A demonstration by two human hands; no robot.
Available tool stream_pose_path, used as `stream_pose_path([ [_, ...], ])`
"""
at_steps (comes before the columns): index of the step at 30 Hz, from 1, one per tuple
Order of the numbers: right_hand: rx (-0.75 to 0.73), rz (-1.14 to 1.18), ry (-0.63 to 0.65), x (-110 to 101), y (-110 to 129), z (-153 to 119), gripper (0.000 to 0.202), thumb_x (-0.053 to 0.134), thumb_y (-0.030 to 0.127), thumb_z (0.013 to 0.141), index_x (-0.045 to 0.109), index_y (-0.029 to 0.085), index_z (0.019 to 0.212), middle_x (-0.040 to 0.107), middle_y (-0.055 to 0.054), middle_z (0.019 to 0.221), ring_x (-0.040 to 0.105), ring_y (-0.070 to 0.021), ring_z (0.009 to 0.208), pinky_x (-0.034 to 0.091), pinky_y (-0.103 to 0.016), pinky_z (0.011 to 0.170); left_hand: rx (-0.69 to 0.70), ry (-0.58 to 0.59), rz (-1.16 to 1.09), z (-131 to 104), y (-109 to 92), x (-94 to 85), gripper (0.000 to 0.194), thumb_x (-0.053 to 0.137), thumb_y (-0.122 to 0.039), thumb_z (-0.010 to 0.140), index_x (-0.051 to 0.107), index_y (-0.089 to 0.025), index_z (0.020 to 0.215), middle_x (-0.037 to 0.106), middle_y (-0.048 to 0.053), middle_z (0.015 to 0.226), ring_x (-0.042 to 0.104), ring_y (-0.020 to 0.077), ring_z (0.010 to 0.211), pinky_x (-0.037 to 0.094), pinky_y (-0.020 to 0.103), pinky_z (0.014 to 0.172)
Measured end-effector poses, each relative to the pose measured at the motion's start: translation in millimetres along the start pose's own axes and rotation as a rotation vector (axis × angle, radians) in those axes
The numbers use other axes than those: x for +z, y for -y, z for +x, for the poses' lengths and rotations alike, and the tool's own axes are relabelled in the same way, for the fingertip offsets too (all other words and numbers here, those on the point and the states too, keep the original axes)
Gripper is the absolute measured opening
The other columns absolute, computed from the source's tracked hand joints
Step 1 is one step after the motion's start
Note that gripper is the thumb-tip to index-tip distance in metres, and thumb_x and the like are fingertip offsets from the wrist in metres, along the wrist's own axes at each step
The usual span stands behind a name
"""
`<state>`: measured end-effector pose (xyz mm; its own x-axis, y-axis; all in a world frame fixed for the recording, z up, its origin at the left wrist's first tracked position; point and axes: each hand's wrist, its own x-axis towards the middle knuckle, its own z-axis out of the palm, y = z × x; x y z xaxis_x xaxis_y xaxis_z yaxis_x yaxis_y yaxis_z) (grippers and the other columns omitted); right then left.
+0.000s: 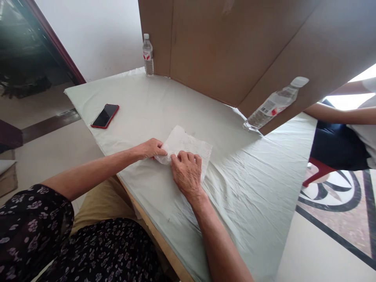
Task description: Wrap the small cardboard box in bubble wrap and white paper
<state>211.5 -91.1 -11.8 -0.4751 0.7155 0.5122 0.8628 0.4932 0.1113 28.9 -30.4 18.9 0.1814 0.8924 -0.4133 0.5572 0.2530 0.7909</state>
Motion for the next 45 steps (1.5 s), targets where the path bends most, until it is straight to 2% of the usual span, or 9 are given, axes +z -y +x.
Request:
stream_pose_path([
  [3, 0.007, -0.005, -0.005, 1, 1, 0, 0.01, 0.055, 0.023, 0.094, 0.065, 0.024, 0.094, 0.067, -0.004, 0.091, 0.05, -0.0224, 0.087, 0.027, -0.039, 0.084, 0.034, -0.031, -0.093, 0, -7, 6.8, 0.025, 0.064, -0.011, 0.071, 0.044, -0.018, 0.058, 0.043, -0.006, 0.052, 0.044, 0.0082, 0.05, 0.036, 0.019, 0.044],
  [9, 0.034, 0.071, -0.05, 3, -1, -2, 0.023, 0.057, 0.023, 0.093, 0.058, 0.018, 0.115, 0.072, -0.008, 0.103, 0.056, -0.0242, 0.093, 0.028, -0.039, 0.089, -0.071, 0.114, -0.462, 3, -12, 15.5, 0.013, 0.057, -0.006, 0.073, 0.05, -0.016, 0.068, 0.055, -0.002, 0.056, 0.055, 0.0114, 0.051, 0.049, 0.023, 0.048],
  [16, 0.042, 0.143, -0.025, -5, -1, -3, 0.004, 0.061, 0.02, 0.087, 0.058, 0.02, 0.088, 0.072, -0.005, 0.094, 0.059, -0.0225, 0.087, 0.029, -0.038, 0.088, 0.002, 0.071, -0.441, -2, -18, 21.1, 0.015, 0.059, -0.005, 0.074, 0.052, -0.015, 0.066, 0.051, -0.004, 0.05, 0.052, 0.0102, 0.045, 0.049, 0.023, 0.047],
  [21, 0.054, 0.241, -0.065, -11, -4, -3, 0.008, 0.057, 0.014, 0.086, 0.062, 0.021, 0.087, 0.075, -0.002, 0.094, 0.063, -0.0202, 0.085, 0.033, -0.038, 0.089, 0.023, 0.172, -0.41, -12, -28, 17.2, 0.011, 0.055, -0.005, 0.073, 0.063, -0.011, 0.076, 0.061, 0.001, 0.063, 0.06, 0.0123, 0.058, 0.056, 0.028, 0.06],
  [26, 0.078, 0.328, -0.103, -10, -11, -4, 0.016, 0.053, 0.011, 0.085, 0.064, 0.021, 0.08, 0.078, -0.002, 0.092, 0.067, -0.0189, 0.08, 0.037, -0.038, 0.098, 0.29, 0.106, -0.042, -17, -22, 25.1, 0.019, 0.055, -0.008, 0.074, 0.069, -0.013, 0.085, 0.063, 0.0, 0.073, 0.059, 0.0125, 0.068, 0.054, 0.027, 0.07],
  [30, 0.105, 0.424, -0.088, -10, -14, -6, 0.017, 0.053, 0.013, 0.085, 0.067, 0.022, 0.084, 0.078, -0.003, 0.093, 0.07, -0.0195, 0.086, 0.038, -0.039, 0.101, 0.57, -0.169, 0.449, -18, -11, 41.0, 0.015, 0.058, -0.014, 0.08, 0.07, -0.016, 0.088, 0.065, 0.007, 0.098, 0.061, 0.0186, 0.091, 0.051, 0.031, 0.086],
  [37, 0.348, 0.427, -0.175, -33, -38, -24, 0.016, 0.056, 0.03, 0.089, 0.069, 0.022, 0.091, 0.073, -0.01, 0.11, 0.067, -0.0272, 0.106, 0.044, -0.045, 0.095, 0.774, -0.213, 0.61, -14, 0, 48.4, 0.015, 0.051, -0.012, 0.088, 0.065, -0.016, 0.094, 0.064, 0.01, 0.104, 0.057, 0.0217, 0.103, 0.048, 0.033, 0.092],
  [42, 0.763, 0.48, 0.21, -43, -68, -50, 0.05, 0.061, 0.056, 0.081, 0.063, 0.019, 0.114, 0.073, -0.008, 0.095, 0.067, -0.0226, 0.071, 0.048, -0.038, 0.072, 0.664, -0.204, 0.646, -23, -3, 50.5, 0.014, 0.049, -0.018, 0.092, 0.063, -0.014, 0.091, 0.061, 0.011, 0.101, 0.058, 0.022, 0.097, 0.05, 0.031, 0.082],
  [45, 0.863, 0.565, 0.355, -37, -74, -57, 0.068, 0.059, 0.067, 0.078, 0.058, 0.018, 0.125, 0.074, -0.007, 0.091, 0.068, -0.0223, 0.068, 0.048, -0.038, 0.072, 0.629, -0.225, 0.657, -28, -4, 53.1, 0.016, 0.049, -0.02, 0.093, 0.063, -0.014, 0.089, 0.061, 0.011, 0.101, 0.058, 0.0216, 0.095, 0.05, 0.031, 0.08],
])
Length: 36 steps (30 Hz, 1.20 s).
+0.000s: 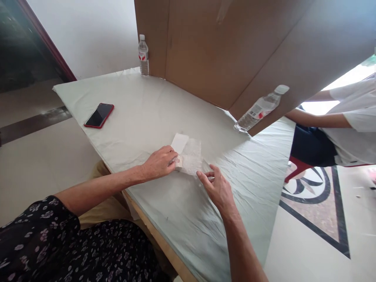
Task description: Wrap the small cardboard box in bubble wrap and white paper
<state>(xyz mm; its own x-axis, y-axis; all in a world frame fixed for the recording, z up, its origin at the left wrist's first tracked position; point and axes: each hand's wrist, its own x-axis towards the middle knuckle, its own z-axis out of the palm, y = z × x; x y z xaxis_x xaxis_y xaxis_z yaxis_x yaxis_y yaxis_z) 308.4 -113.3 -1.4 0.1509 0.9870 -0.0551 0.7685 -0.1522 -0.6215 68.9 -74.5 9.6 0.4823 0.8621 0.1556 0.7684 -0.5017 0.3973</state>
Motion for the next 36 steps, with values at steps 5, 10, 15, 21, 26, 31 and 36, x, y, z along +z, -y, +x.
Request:
stream_pose_path([
  [5, 0.036, 0.138, -0.007, 17, 8, 20, 0.087, 0.061, 0.071, 0.075, 0.047, 0.014, 0.14, 0.073, -0.009, 0.092, 0.067, -0.0218, 0.066, 0.05, -0.038, 0.071, -0.029, -0.062, 0.019, -1, -1, 0.4, 0.015, 0.053, -0.021, 0.091, 0.064, -0.015, 0.098, 0.057, 0.012, 0.111, 0.058, 0.0232, 0.101, 0.05, 0.034, 0.085],
  [10, 0.0, 0.207, -0.101, 36, 19, 36, 0.091, 0.073, 0.062, 0.069, 0.047, 0.012, 0.141, 0.072, -0.008, 0.084, 0.067, -0.0249, 0.075, 0.052, -0.04, 0.073, -0.132, -0.106, -0.102, -4, 4, -1.0, 0.032, 0.061, -0.029, 0.087, 0.056, -0.017, 0.117, 0.057, 0.009, 0.112, 0.06, 0.0213, 0.097, 0.051, 0.033, 0.084],
  [15, -0.049, 0.442, -0.09, 47, 27, 27, 0.087, 0.072, 0.047, 0.074, 0.039, 0.013, 0.146, 0.075, -0.007, 0.088, 0.068, -0.0228, 0.075, 0.055, -0.039, 0.075, -0.139, -0.065, -0.203, -6, 10, -1.9, 0.02, 0.062, -0.028, 0.086, 0.057, -0.018, 0.103, 0.06, 0.006, 0.104, 0.06, 0.018, 0.089, 0.05, 0.031, 0.081],
  [21, -0.008, 0.649, -0.061, 49, 27, 21, 0.086, 0.076, 0.05, 0.071, 0.042, 0.015, 0.143, 0.076, -0.01, 0.094, 0.071, -0.025, 0.08, 0.057, -0.039, 0.072, -0.062, -0.051, -0.215, -4, 9, 1.9, 0.01, 0.057, -0.022, 0.088, 0.06, -0.017, 0.097, 0.059, 0.004, 0.097, 0.058, 0.014, 0.079, 0.049, 0.027, 0.077],
  [26, 0.045, 0.804, -0.014, 51, 23, 22, 0.086, 0.078, 0.05, 0.068, 0.044, 0.015, 0.139, 0.077, -0.009, 0.091, 0.072, -0.0246, 0.076, 0.057, -0.039, 0.069, -0.009, -0.121, -0.139, -5, 9, 8.7, 0.014, 0.054, -0.024, 0.09, 0.062, -0.016, 0.099, 0.057, 0.008, 0.103, 0.057, 0.0169, 0.09, 0.049, 0.028, 0.08],
  [31, 0.031, 0.826, -0.007, 50, 29, 19, 0.082, 0.079, 0.048, 0.068, 0.046, 0.016, 0.137, 0.077, -0.007, 0.09, 0.072, -0.0231, 0.074, 0.057, -0.038, 0.068, 0.039, -0.127, -0.096, -5, 8, 10.8, 0.014, 0.052, -0.023, 0.091, 0.063, -0.017, 0.096, 0.055, 0.008, 0.105, 0.056, 0.0165, 0.091, 0.049, 0.027, 0.079],
  [36, 0.012, 0.81, -0.029, 52, 38, 17, 0.079, 0.078, 0.049, 0.069, 0.048, 0.016, 0.135, 0.074, -0.004, 0.083, 0.069, -0.0206, 0.07, 0.056, -0.035, 0.064, -0.003, -0.067, -0.099, -2, 5, 7.4, 0.016, 0.053, -0.023, 0.091, 0.066, -0.017, 0.099, 0.055, 0.007, 0.101, 0.056, 0.0169, 0.087, 0.049, 0.027, 0.077],
])
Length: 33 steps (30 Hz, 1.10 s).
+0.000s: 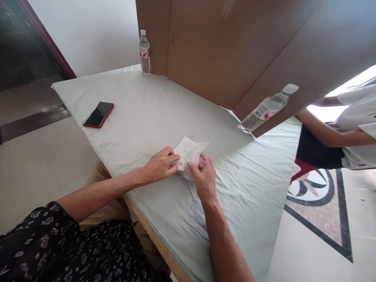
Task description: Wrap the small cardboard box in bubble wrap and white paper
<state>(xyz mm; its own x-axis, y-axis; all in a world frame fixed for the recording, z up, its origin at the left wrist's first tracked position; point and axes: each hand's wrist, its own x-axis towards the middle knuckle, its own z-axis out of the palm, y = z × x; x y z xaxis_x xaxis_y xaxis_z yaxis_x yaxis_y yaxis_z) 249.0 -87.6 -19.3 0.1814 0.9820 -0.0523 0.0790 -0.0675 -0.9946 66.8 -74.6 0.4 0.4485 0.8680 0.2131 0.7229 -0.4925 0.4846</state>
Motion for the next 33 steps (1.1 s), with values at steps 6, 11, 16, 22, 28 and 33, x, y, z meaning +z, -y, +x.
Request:
stream_pose_path([
  [6, -0.02, -0.06, 0.011, 7, 11, 4, 0.074, 0.078, 0.048, 0.067, 0.053, 0.017, 0.129, 0.065, 0.003, 0.069, 0.06, -0.0154, 0.058, 0.05, -0.029, 0.053, -0.063, 0.08, -0.095, 5, 4, -3.4, 0.021, 0.057, -0.028, 0.092, 0.067, -0.019, 0.108, 0.057, 0.006, 0.102, 0.06, 0.0168, 0.088, 0.05, 0.027, 0.079],
  [11, -0.009, -0.24, 0.041, 13, 25, 6, 0.075, 0.074, 0.053, 0.069, 0.055, 0.015, 0.131, 0.059, 0.004, 0.065, 0.05, -0.0138, 0.051, 0.039, -0.026, 0.041, -0.09, 0.129, -0.103, 8, 2, -5.2, 0.022, 0.057, -0.028, 0.091, 0.069, -0.019, 0.106, 0.058, 0.007, 0.102, 0.062, 0.0185, 0.089, 0.051, 0.028, 0.08],
  [16, -0.155, -0.486, -0.001, 23, 28, 5, 0.069, 0.066, 0.054, 0.074, 0.061, 0.011, 0.127, 0.071, -0.005, 0.078, 0.062, -0.0187, 0.065, 0.052, -0.035, 0.065, -0.089, 0.14, -0.141, 9, -1, -5.9, 0.021, 0.054, -0.025, 0.091, 0.069, -0.018, 0.104, 0.059, 0.008, 0.101, 0.062, 0.0197, 0.091, 0.052, 0.029, 0.08],
  [22, -0.077, -0.331, 0.151, 12, 29, -8, 0.066, 0.061, 0.045, 0.08, 0.052, 0.012, 0.137, 0.074, -0.014, 0.106, 0.064, -0.0187, 0.07, 0.047, -0.03, 0.053, -0.11, 0.068, -0.295, 6, 4, 1.9, 0.035, 0.058, -0.021, 0.084, 0.061, -0.015, 0.119, 0.062, 0.009, 0.106, 0.061, 0.0211, 0.099, 0.051, 0.031, 0.087],
  [28, -0.138, -0.341, 0.326, 0, 27, -8, 0.065, 0.06, 0.031, 0.077, 0.047, 0.018, 0.139, 0.07, -0.014, 0.121, 0.062, -0.0143, 0.069, 0.047, -0.028, 0.055, -0.13, -0.052, -0.52, 5, 11, 16.7, 0.047, 0.058, -0.016, 0.078, 0.055, -0.014, 0.125, 0.061, 0.003, 0.09, 0.057, 0.0174, 0.088, 0.05, 0.031, 0.084],
  [33, -0.315, -0.739, 0.293, 12, 31, -3, 0.066, 0.06, 0.026, 0.078, 0.046, 0.018, 0.143, 0.073, -0.009, 0.113, 0.063, -0.0147, 0.063, 0.054, -0.035, 0.071, -0.226, 0.008, -0.728, 4, 13, 13.9, 0.053, 0.058, -0.017, 0.076, 0.052, -0.012, 0.129, 0.054, -0.002, 0.083, 0.051, 0.0119, 0.074, 0.046, 0.024, 0.071],
])
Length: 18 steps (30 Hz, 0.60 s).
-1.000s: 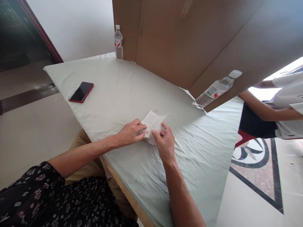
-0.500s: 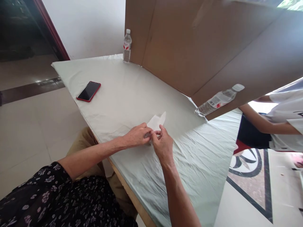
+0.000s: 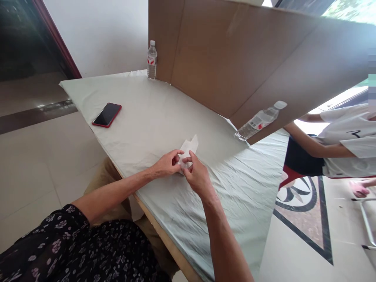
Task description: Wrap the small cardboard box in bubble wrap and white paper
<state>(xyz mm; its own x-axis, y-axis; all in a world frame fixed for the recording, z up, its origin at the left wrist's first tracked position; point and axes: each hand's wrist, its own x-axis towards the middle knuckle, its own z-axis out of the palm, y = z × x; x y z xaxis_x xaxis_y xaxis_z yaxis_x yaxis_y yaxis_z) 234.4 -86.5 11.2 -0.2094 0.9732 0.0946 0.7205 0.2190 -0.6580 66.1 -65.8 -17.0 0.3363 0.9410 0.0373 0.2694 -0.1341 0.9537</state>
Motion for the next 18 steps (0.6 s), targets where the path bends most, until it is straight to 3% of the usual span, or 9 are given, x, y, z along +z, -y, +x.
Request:
stream_pose_path([
  [3, -0.004, -0.152, 0.017, 2, 6, 3, 0.068, 0.057, 0.025, 0.079, 0.043, 0.016, 0.145, 0.073, -0.01, 0.113, 0.066, -0.0176, 0.066, 0.053, -0.035, 0.071, -0.09, 0.004, -0.038, -1, -7, -2.3, 0.055, 0.059, -0.022, 0.078, 0.05, -0.011, 0.132, 0.053, -0.003, 0.078, 0.053, 0.0119, 0.074, 0.045, 0.024, 0.07],
  [6, -0.033, -0.186, 0.02, 1, 8, 5, 0.066, 0.055, 0.024, 0.08, 0.043, 0.015, 0.145, 0.073, -0.011, 0.114, 0.066, -0.0186, 0.068, 0.053, -0.035, 0.072, -0.113, -0.045, 0.095, 0, -14, -0.9, 0.051, 0.062, -0.028, 0.079, 0.054, -0.014, 0.127, 0.058, -0.002, 0.081, 0.056, 0.0143, 0.078, 0.046, 0.026, 0.074],
  [9, -0.053, -0.113, 0.03, -4, 6, 6, 0.066, 0.057, 0.023, 0.078, 0.046, 0.017, 0.142, 0.073, -0.01, 0.112, 0.065, -0.0167, 0.066, 0.053, -0.035, 0.073, -0.125, -0.048, 0.192, 3, -18, 2.4, 0.047, 0.06, -0.025, 0.079, 0.057, -0.014, 0.124, 0.061, 0.0, 0.086, 0.059, 0.0159, 0.08, 0.047, 0.028, 0.076],
  [12, -0.004, 0.13, 0.082, -9, 0, 6, 0.066, 0.061, 0.025, 0.074, 0.049, 0.018, 0.139, 0.073, -0.01, 0.111, 0.062, -0.0141, 0.063, 0.055, -0.034, 0.069, -0.126, -0.046, 0.243, 7, -17, 4.8, 0.048, 0.061, -0.025, 0.079, 0.056, -0.014, 0.126, 0.063, 0.002, 0.091, 0.061, 0.0177, 0.084, 0.05, 0.03, 0.081],
  [15, 0.126, 0.408, -0.034, -13, -11, 2, 0.063, 0.065, 0.034, 0.074, 0.052, 0.017, 0.133, 0.073, -0.011, 0.107, 0.061, -0.0135, 0.063, 0.054, -0.031, 0.06, -0.06, -0.085, 0.339, 8, -15, 5.2, 0.052, 0.063, -0.027, 0.078, 0.055, -0.015, 0.128, 0.062, 0.007, 0.106, 0.062, 0.0208, 0.095, 0.051, 0.035, 0.09],
  [18, 0.312, 0.463, -0.215, -16, -24, -1, 0.063, 0.07, 0.043, 0.073, 0.055, 0.014, 0.127, 0.073, -0.011, 0.099, 0.06, -0.0135, 0.061, 0.046, -0.025, 0.047, 0.036, -0.09, 0.417, 7, -12, 5.8, 0.052, 0.061, -0.025, 0.079, 0.053, -0.015, 0.13, 0.059, 0.01, 0.116, 0.06, 0.023, 0.105, 0.05, 0.037, 0.095],
])
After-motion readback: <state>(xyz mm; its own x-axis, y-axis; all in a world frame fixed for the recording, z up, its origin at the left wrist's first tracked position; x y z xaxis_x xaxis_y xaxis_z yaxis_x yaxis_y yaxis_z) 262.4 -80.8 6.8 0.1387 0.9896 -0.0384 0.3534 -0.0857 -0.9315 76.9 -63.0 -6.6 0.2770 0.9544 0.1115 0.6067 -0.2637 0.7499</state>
